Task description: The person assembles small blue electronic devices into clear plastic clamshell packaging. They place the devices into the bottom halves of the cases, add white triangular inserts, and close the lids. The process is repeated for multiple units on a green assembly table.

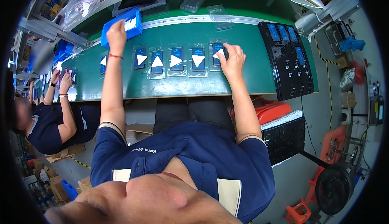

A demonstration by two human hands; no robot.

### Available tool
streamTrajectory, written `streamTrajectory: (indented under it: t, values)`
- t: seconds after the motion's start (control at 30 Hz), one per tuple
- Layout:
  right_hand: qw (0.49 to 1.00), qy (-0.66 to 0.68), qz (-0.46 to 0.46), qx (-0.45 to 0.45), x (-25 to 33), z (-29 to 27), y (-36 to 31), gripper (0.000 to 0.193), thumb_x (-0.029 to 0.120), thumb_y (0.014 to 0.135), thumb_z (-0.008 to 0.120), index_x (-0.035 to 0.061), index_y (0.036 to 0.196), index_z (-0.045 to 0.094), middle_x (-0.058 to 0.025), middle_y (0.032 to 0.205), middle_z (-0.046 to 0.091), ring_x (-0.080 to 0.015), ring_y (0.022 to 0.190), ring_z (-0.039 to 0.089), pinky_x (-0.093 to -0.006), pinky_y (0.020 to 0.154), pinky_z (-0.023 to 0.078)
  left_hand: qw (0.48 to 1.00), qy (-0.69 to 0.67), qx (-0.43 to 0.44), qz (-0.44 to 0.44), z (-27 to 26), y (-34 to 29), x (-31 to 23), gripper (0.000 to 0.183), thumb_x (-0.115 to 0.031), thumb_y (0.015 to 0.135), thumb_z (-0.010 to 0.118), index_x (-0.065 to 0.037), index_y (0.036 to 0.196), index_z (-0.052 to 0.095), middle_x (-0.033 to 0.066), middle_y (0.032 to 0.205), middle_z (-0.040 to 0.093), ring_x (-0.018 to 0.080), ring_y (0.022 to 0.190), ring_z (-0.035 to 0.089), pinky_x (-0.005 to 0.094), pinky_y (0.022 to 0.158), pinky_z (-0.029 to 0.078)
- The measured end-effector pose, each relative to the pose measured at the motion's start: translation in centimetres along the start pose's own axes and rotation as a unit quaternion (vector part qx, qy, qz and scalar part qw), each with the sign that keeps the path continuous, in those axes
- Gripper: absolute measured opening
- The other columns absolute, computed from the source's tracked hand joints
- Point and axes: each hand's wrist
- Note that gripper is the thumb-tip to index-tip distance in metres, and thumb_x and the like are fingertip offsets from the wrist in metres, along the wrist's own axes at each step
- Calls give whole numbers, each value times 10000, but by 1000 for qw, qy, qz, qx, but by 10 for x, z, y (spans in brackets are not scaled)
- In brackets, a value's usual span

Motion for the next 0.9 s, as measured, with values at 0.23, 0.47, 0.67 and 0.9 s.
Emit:
streamTrajectory:
  t: [0.23, 0.47, 0.67, 0.9]
  values:
    - [965, -36, -237, 110, -2, -32, -17, 405, 239, 783, 713, 14, 1110, 631, -145, 1203, 601, -308, 1176, 524, -459, 986, 381, 998, 5, 47, 34, -13, -27, -25, 361, -199, 811, 689, -37, 1128, 630, 232, 1186, 567, 389, 1138, 511, 443, 967, 420]
    - [946, -117, -226, 202, 8, -40, -25, 572, 353, 809, 675, -11, 1236, 562, -170, 1334, 518, -287, 1298, 432, -506, 1088, 276, 965, -171, 176, 94, -30, -89, -128, 244, -184, 796, 713, -43, 993, 686, 176, 1194, 591, 373, 1199, 495, 442, 986, 415]
    - [952, -104, -218, 186, 13, -37, -17, 449, 328, 816, 675, 11, 1132, 635, -145, 1229, 601, -279, 1220, 504, -508, 1072, 300, 943, -230, 218, 106, -29, -100, -160, 227, -155, 790, 711, -24, 973, 685, 174, 1173, 602, 372, 1188, 508, 439, 970, 428]
    - [978, 20, -184, 99, 0, -31, -14, 307, 191, 832, 670, 41, 1100, 654, -134, 1182, 630, -289, 1182, 544, -458, 1015, 375, 947, -222, 216, 87, -32, -109, -144, 205, -147, 798, 700, -21, 959, 687, 168, 1147, 614, 364, 1161, 527, 434, 952, 440]
Point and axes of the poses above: each hand's wrist, its own y-axis towards the middle knuckle, its own z-axis out of the palm, x = y × z
